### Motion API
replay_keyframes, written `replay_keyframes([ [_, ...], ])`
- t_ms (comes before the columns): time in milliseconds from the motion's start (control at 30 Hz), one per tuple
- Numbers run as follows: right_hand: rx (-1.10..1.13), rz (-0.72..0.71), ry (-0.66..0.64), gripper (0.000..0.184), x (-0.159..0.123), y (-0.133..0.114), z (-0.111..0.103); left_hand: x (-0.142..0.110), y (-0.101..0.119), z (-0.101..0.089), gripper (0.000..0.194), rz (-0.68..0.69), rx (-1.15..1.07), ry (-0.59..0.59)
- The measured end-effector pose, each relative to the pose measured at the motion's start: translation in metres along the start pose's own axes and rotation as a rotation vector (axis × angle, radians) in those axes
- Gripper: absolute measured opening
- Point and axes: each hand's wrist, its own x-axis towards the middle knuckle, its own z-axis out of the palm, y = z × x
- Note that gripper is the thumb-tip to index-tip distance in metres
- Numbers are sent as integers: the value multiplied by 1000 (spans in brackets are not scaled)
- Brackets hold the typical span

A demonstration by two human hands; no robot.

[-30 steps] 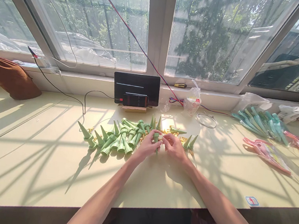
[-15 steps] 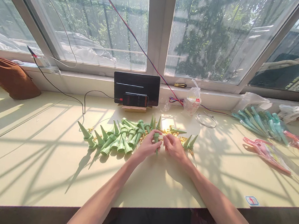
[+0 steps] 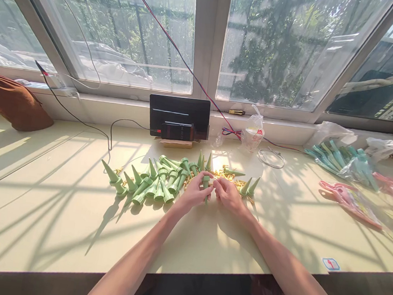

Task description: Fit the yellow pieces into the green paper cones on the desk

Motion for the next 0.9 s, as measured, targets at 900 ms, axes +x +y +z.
replay_keyframes([
  [900,-13,1,-2,30,-1,-2,0,0,-2,2,35,-10,-1,-6],
])
